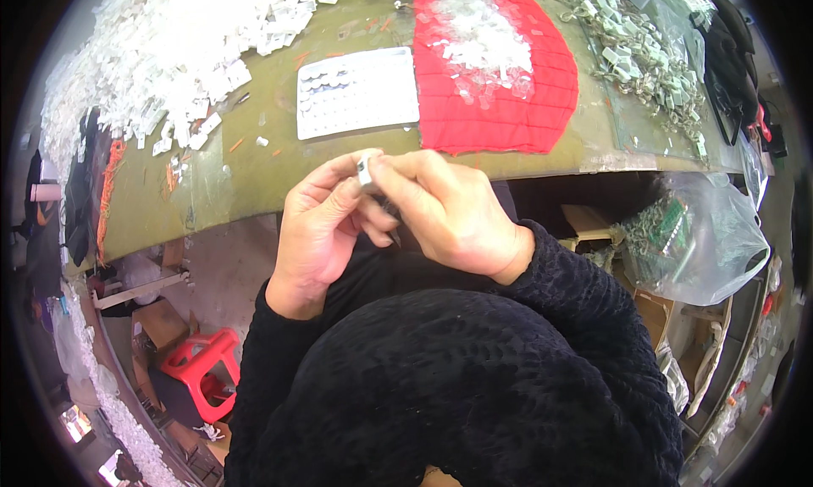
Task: The person repeatedly picks up small white plastic housings and metal components from a table, inserts the metal parts into the housings, and places the assembled units into a white tray. The person handles the items one at a time.
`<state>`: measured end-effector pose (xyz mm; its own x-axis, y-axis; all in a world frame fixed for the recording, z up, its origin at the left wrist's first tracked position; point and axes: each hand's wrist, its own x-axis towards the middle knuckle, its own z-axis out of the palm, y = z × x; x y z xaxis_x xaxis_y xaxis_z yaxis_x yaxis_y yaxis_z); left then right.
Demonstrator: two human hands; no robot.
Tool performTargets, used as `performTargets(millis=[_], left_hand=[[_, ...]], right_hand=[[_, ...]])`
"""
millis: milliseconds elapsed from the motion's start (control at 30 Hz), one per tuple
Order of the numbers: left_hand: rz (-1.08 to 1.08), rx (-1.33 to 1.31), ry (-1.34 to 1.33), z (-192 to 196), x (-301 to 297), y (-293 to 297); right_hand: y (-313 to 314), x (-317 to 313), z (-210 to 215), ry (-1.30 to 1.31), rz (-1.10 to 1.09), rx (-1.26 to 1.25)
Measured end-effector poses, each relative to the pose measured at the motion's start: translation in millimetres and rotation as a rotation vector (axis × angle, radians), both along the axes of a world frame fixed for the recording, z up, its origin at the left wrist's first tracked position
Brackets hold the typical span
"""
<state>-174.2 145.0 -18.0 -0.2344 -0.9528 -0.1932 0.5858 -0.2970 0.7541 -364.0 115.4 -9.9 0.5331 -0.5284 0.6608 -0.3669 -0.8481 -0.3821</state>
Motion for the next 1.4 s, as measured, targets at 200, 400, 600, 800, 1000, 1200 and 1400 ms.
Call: performTargets(millis=[200,400,600,800,1000,1200,1400], left_hand=[[-0.004,0.164,0.314,-8.0,-7.2,-3.3],[-0.059,0.204,0.387,-8.5,-12.9,-4.6],[-0.082,0.175,0.361,-9.2,-18.9,-2.4],[-0.081,0.167,0.3,-8.1,-22.2,-2.2],[-0.045,0.13,0.17,-4.7,-21.0,3.0],[-0.079,0.063,0.137,-9.2,-22.7,7.7],[-0.079,0.085,0.17,-8.0,-21.1,8.0]], right_hand=[[-32.0,-44.1,5.1,0.009,-0.273,0.017],[-53.6,-62.4,-10.0,0.301,-0.606,0.156],[-56.2,-59.8,-6.8,0.389,-0.626,0.163],[-34.2,-49.2,23.2,0.04,-0.173,0.462],[-14.7,-17.5,40.1,0.338,-0.051,0.238],[-5.5,-7.5,49.2,0.618,-0.096,0.117],[-4.5,-5.2,52.9,0.547,-0.075,0.133]])
